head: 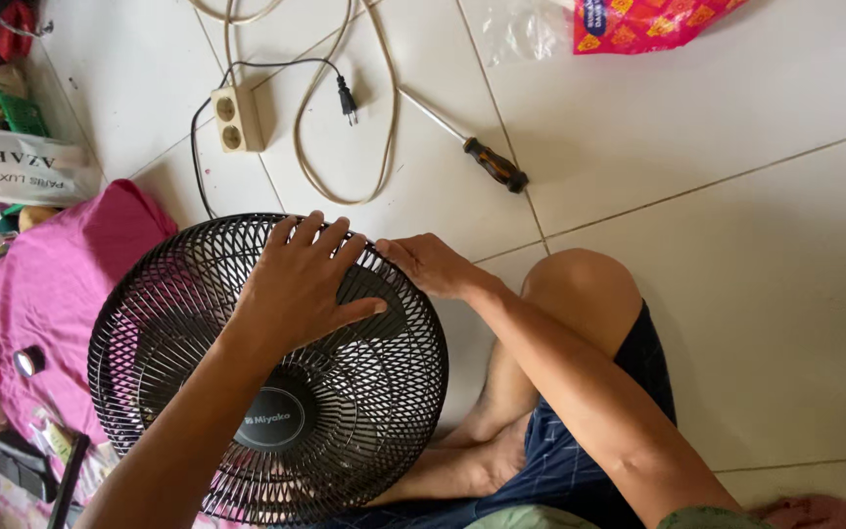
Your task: The person sits on the floor and uses a screwdriver to loosen and remove the front grille of a standing fan. They then detach the fan blades from the motor shaft and set the grille aside.
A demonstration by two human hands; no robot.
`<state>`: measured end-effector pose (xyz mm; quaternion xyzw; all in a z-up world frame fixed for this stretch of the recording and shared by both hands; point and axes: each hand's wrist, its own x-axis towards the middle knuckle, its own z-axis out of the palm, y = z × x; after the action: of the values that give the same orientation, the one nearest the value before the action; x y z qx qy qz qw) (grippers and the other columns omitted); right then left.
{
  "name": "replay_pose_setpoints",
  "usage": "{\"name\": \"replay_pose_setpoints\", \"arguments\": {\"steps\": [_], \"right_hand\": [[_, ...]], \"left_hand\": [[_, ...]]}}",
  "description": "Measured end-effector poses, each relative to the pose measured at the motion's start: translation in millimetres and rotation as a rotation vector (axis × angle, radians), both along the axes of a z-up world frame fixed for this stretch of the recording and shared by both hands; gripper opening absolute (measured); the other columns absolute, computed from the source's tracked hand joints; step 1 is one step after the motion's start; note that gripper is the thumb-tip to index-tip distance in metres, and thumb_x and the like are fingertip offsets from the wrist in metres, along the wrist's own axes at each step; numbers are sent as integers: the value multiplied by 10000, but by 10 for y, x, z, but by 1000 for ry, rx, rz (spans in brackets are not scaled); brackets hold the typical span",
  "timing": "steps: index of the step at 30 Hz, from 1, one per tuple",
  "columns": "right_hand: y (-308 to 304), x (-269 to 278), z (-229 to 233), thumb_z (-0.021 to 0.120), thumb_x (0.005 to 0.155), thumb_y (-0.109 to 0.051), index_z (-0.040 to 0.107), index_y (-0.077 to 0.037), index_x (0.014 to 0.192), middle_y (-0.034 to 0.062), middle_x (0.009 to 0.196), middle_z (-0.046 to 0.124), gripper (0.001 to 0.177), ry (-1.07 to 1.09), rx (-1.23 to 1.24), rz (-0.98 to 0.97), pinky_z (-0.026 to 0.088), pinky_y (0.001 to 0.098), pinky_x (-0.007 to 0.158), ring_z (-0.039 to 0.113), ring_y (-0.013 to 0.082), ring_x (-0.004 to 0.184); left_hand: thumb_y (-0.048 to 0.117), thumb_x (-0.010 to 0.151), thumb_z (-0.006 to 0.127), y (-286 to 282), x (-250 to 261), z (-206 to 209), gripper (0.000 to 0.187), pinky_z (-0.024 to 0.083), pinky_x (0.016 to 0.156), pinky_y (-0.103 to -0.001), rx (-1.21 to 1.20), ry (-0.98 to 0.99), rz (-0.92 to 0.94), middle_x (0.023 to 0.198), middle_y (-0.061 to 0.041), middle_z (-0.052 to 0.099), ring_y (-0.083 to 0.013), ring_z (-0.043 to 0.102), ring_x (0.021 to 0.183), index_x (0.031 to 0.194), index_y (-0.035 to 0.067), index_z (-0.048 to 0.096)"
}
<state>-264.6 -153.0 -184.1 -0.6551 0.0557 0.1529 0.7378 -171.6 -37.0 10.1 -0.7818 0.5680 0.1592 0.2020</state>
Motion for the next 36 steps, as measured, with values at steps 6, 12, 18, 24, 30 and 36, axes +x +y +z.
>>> {"name": "replay_pose_setpoints", "arguments": {"steps": [6, 12, 18, 24, 30, 36], "right_hand": [[71, 67, 22, 351, 1051, -513, 707, -42, 1023, 221, 813, 723, 592, -72, 0, -75, 524, 443, 730, 671, 355, 705], [142, 59, -4, 364, 1062, -503, 687, -21, 972, 231, 767, 704, 588, -7, -33, -46, 510, 475, 728, 633, 382, 685], [224, 206, -300, 307, 1073, -530, 676, -18, 1095, 256, 821, 706, 632, 2, -150, -4, 522, 492, 775, 679, 397, 740], [274, 114, -351, 320, 1114, -564, 580, -30, 1398, 224, 1264, 683, 658, -217, -62, -134, 464, 416, 970, 633, 350, 1116], [372, 18, -366, 368, 1081, -593, 605, -26, 1382, 135, 1260, 714, 684, -133, 205, -228, 493, 343, 1029, 636, 216, 1153], [501, -320, -322, 454, 1013, -609, 626, -99, 1326, 42, 1281, 697, 622, 409, 511, -318, 460, 321, 1018, 631, 132, 1151]], "left_hand": [[741, 792, 610, -25, -22, 65, 813, 397, 1042, -507, 47, -78, 6, 1294, -134, 635, -330, 551, 1233, 1257, 75, 638], [762, 749, 648, -179, -78, 232, 804, 425, 976, -495, 120, -99, 29, 1129, -115, 654, -284, 581, 1113, 1198, 96, 659], [845, 604, 699, -481, 48, 453, 955, 488, 868, -444, 184, -14, 27, 1028, -108, 638, -290, 571, 999, 1123, 44, 685], [909, 592, 656, -467, 4, 648, 1007, 500, 849, -453, 71, -60, -62, 1095, -148, 649, -323, 588, 1004, 1092, 38, 721], [989, 622, 590, -304, 203, 279, 1096, 486, 948, -467, 262, -31, 3, 1110, -150, 657, -309, 621, 1073, 1124, 19, 687], [931, 661, 607, 21, 803, 447, 1034, 504, 914, -512, 129, -86, 224, 1133, -191, 664, -354, 648, 1049, 1173, 39, 711]]}}
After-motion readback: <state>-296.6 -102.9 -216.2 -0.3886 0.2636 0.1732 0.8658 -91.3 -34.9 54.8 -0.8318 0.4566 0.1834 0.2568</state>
